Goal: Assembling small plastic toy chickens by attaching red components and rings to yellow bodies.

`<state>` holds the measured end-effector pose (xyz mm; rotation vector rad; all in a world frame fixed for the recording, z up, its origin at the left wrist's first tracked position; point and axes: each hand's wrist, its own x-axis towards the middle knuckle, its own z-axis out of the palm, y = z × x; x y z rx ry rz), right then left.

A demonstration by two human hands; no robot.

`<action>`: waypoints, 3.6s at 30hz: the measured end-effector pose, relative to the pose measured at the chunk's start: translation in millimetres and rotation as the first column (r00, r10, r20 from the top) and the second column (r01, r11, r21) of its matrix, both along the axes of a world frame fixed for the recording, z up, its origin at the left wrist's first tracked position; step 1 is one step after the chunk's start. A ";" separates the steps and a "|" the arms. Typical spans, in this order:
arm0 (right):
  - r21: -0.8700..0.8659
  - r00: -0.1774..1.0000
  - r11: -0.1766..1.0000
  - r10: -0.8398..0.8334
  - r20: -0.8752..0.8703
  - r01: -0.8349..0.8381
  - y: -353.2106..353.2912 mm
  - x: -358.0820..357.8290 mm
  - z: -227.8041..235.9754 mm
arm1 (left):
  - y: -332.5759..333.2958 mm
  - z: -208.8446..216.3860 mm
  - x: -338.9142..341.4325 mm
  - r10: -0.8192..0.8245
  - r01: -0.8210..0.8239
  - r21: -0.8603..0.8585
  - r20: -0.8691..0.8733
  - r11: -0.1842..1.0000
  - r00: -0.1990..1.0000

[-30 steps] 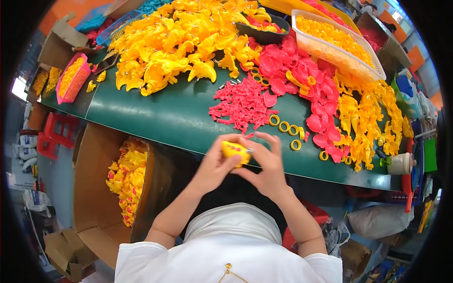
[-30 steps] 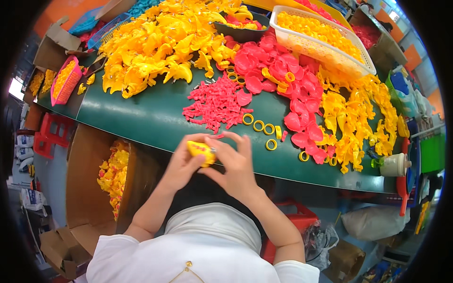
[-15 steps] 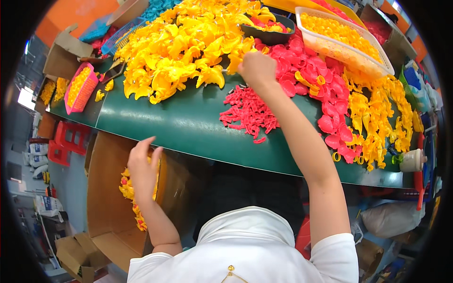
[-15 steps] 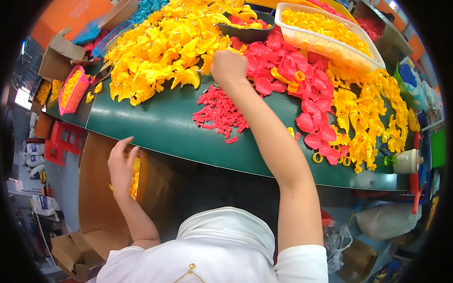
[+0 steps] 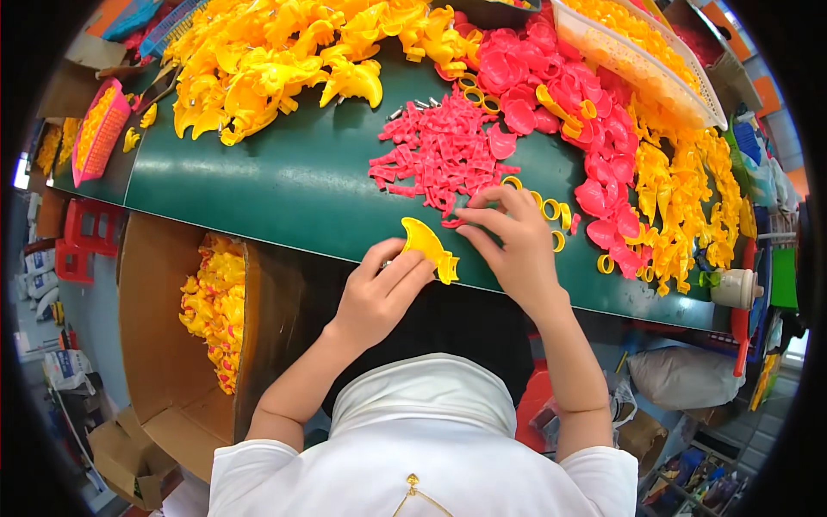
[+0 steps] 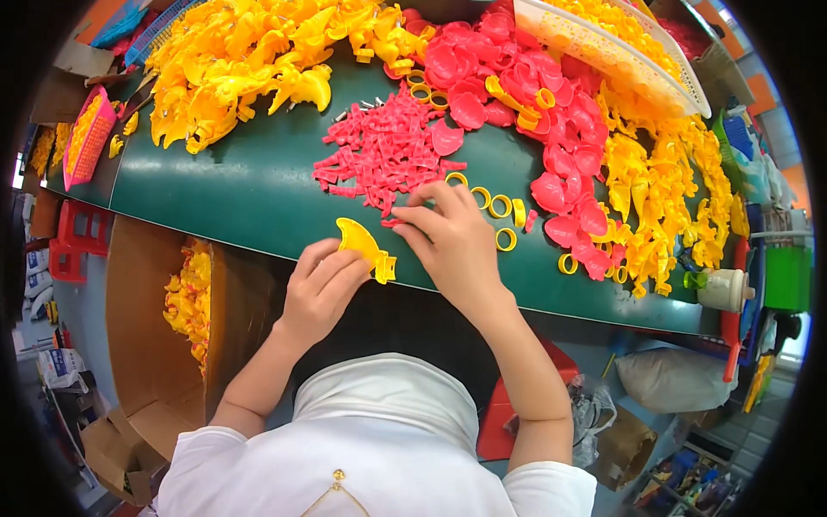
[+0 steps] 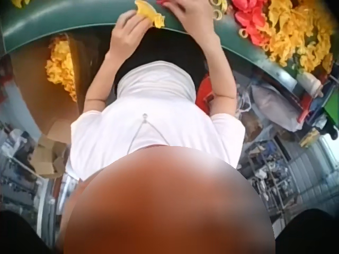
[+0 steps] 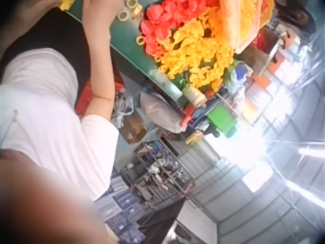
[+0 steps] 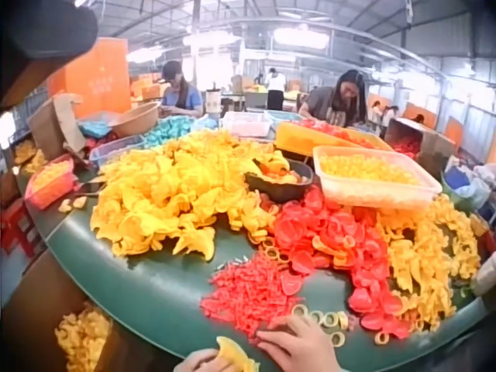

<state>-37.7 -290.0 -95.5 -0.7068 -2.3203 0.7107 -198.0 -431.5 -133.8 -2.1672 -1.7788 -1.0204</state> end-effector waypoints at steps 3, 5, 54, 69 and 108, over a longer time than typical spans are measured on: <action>0.171 0.992 0.985 -0.019 0.127 -0.003 -4.9 -2.2 -10.4 | 5.0 14.4 1.4 0.031 -0.027 -0.073 0.052 0.997 0.998; 0.167 0.989 0.986 -0.031 0.146 0.006 -8.5 0.9 -5.4 | 5.6 16.6 0.7 0.032 -0.030 -0.081 0.029 0.996 0.999; 0.035 0.901 0.902 -0.427 -0.077 0.431 -64.6 56.5 -23.4 | 32.4 21.4 55.4 -0.241 0.225 -0.166 -0.085 0.960 0.967; 0.314 0.854 0.838 -0.504 0.132 0.446 37.5 88.7 21.6 | 14.5 -1.9 54.5 -0.034 0.033 -0.012 -0.169 0.999 0.985; -0.072 0.991 0.989 -0.131 -0.028 0.129 -11.6 31.8 1.2 | 40.4 0.6 41.5 -0.263 0.262 0.101 0.002 0.960 0.965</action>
